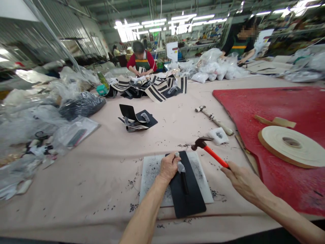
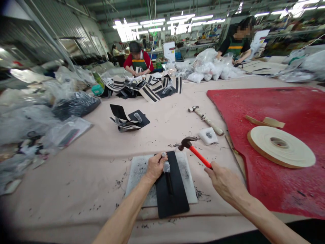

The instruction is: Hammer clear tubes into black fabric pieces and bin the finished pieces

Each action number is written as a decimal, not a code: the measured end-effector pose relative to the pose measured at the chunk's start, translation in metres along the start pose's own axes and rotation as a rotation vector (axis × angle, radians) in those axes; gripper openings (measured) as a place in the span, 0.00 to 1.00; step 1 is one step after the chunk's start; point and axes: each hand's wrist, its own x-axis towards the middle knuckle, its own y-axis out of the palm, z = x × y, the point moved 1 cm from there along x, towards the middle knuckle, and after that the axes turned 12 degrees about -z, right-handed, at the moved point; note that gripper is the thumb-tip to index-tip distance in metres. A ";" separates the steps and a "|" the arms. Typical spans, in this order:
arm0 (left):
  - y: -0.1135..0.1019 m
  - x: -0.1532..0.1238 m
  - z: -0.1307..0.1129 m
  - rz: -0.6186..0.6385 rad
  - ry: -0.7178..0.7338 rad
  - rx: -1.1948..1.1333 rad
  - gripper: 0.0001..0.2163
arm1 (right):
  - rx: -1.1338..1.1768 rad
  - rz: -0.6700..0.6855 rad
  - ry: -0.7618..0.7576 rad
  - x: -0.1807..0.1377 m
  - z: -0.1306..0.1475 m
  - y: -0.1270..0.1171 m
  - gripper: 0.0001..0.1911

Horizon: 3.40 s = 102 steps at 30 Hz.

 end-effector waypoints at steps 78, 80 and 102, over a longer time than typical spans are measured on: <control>-0.013 0.000 -0.001 -0.014 0.002 0.029 0.08 | 0.183 -0.420 0.006 -0.014 0.037 0.051 0.24; -0.012 -0.001 0.000 0.001 0.039 0.055 0.08 | -0.119 -0.280 0.090 -0.012 -0.001 0.050 0.20; -0.006 -0.004 0.000 -0.054 0.031 0.083 0.07 | 0.000 -0.063 -0.365 0.016 0.101 -0.050 0.15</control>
